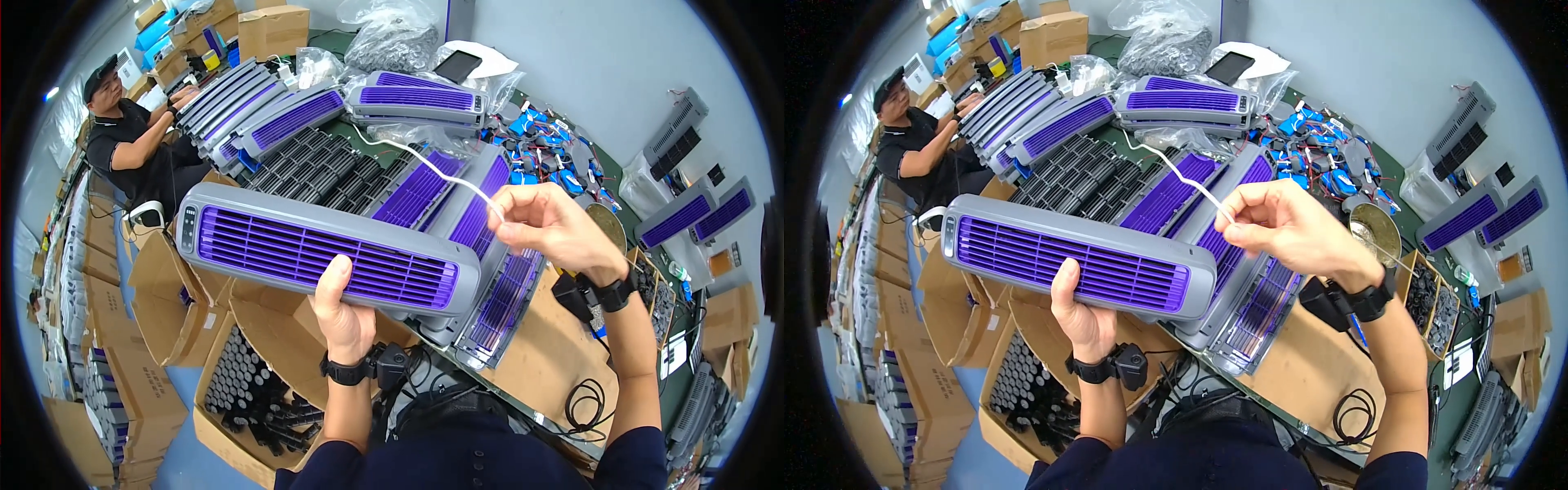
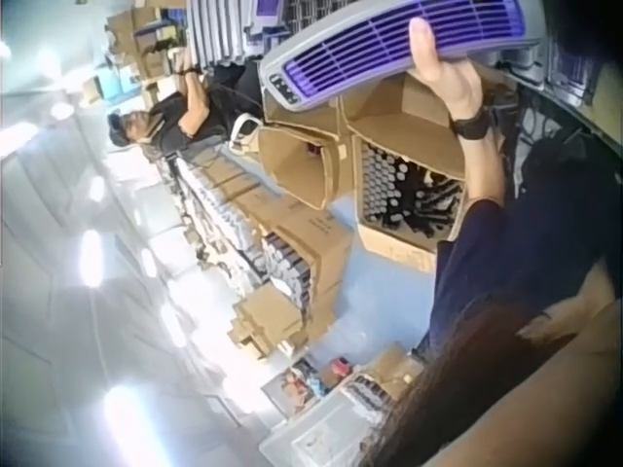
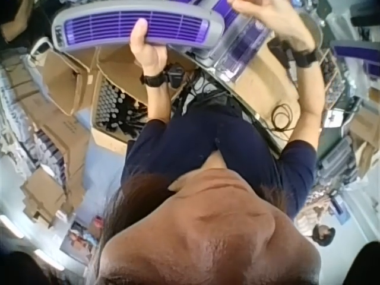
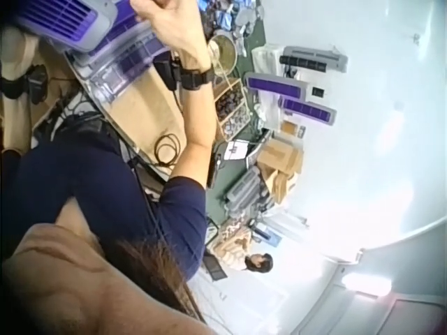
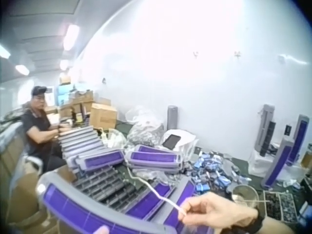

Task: The person fits a purple grille onto a gray housing, wipes a black fan blade with a cloth, and applies a substance to the blade with a thin tool. They then place the blade into the housing, attach a battery, and secure the assembly with a power screwdriver.

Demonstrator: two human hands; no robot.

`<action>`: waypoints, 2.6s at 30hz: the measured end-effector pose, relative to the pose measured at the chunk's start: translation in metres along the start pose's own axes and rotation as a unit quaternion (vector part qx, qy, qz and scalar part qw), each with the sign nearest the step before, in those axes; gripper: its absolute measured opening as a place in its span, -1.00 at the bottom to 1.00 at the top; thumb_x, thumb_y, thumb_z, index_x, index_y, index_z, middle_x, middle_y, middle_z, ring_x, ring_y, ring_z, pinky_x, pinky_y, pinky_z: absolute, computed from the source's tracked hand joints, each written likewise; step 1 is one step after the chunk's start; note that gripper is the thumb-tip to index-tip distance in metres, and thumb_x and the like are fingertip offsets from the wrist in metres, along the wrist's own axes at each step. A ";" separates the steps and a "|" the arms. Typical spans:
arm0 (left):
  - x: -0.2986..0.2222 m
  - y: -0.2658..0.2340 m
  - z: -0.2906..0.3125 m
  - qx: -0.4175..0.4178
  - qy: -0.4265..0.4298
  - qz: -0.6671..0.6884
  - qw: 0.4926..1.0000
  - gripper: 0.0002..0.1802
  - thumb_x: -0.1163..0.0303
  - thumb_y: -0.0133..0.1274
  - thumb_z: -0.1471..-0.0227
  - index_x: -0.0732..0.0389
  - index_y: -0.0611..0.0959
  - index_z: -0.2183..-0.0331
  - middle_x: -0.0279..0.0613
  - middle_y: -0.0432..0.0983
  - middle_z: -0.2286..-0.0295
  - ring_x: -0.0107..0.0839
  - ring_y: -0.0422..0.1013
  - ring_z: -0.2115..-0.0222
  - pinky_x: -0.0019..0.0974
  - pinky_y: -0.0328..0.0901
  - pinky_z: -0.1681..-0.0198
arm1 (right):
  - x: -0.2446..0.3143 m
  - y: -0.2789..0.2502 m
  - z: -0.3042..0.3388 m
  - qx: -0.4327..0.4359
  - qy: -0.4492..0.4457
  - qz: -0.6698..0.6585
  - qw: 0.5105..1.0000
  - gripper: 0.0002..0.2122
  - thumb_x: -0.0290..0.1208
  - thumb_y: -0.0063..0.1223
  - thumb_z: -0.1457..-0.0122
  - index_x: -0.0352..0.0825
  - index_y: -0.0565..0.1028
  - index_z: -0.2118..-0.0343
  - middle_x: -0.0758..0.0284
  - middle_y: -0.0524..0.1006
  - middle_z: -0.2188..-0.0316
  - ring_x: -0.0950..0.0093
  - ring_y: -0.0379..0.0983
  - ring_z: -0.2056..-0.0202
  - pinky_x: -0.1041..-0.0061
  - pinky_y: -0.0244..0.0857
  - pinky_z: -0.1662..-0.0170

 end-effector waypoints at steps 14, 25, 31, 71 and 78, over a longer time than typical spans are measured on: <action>0.014 0.010 0.020 -0.020 0.028 -0.016 0.999 -0.59 0.35 0.12 -0.03 0.30 0.50 0.08 -0.16 0.52 0.21 -0.32 0.47 0.17 -0.20 0.37 0.00 | -0.024 0.022 0.009 -0.125 -0.011 -0.041 0.991 -0.94 -0.62 0.21 -0.07 -0.42 0.54 0.40 0.35 0.59 0.48 0.64 0.50 0.46 0.62 0.41 0.32; 0.026 0.021 0.025 -0.009 0.044 -0.027 0.999 -0.55 0.36 0.15 0.03 0.30 0.49 0.08 -0.20 0.50 0.23 -0.35 0.47 0.20 -0.25 0.39 0.03 | -0.038 0.022 0.023 -0.131 0.001 -0.024 0.991 -0.92 -0.56 0.21 -0.09 -0.38 0.51 0.41 0.34 0.60 0.40 0.63 0.51 0.35 0.59 0.40 0.21; 0.023 0.029 0.031 -0.017 0.035 -0.016 0.999 -0.46 0.54 0.21 0.12 0.22 0.43 0.05 -0.24 0.44 0.23 -0.37 0.43 0.21 -0.25 0.40 0.10 | -0.042 0.024 0.025 -0.127 0.005 -0.038 0.991 -0.92 -0.62 0.17 -0.09 -0.37 0.47 0.41 0.31 0.59 0.35 0.61 0.50 0.33 0.59 0.40 0.21; 0.051 0.046 0.043 -0.001 0.069 -0.027 0.997 -0.56 0.50 0.27 0.11 0.23 0.48 0.15 -0.29 0.47 0.28 -0.47 0.45 0.28 -0.33 0.39 0.17 | -0.069 0.029 0.042 -0.228 -0.028 0.022 0.973 -0.66 -0.21 -0.21 -0.39 -0.38 0.54 0.28 0.51 0.50 0.45 0.79 0.28 0.45 0.75 0.17 0.35; 0.056 0.054 0.048 -0.028 0.088 -0.041 0.995 -0.56 0.55 0.28 0.13 0.23 0.51 0.15 -0.30 0.48 0.28 -0.43 0.44 0.26 -0.30 0.36 0.11 | -0.077 0.026 0.039 -0.359 -0.075 0.313 0.876 -0.63 -0.23 -0.24 -0.39 -0.37 0.50 0.43 0.43 0.47 0.58 0.68 0.27 0.57 0.65 0.15 0.49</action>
Point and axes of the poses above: each hand's wrist, its own z-axis away from the middle knuckle, its own y-axis out of the palm, x = y × z, the point moved 2 cm from there along -z, towards the middle knuckle
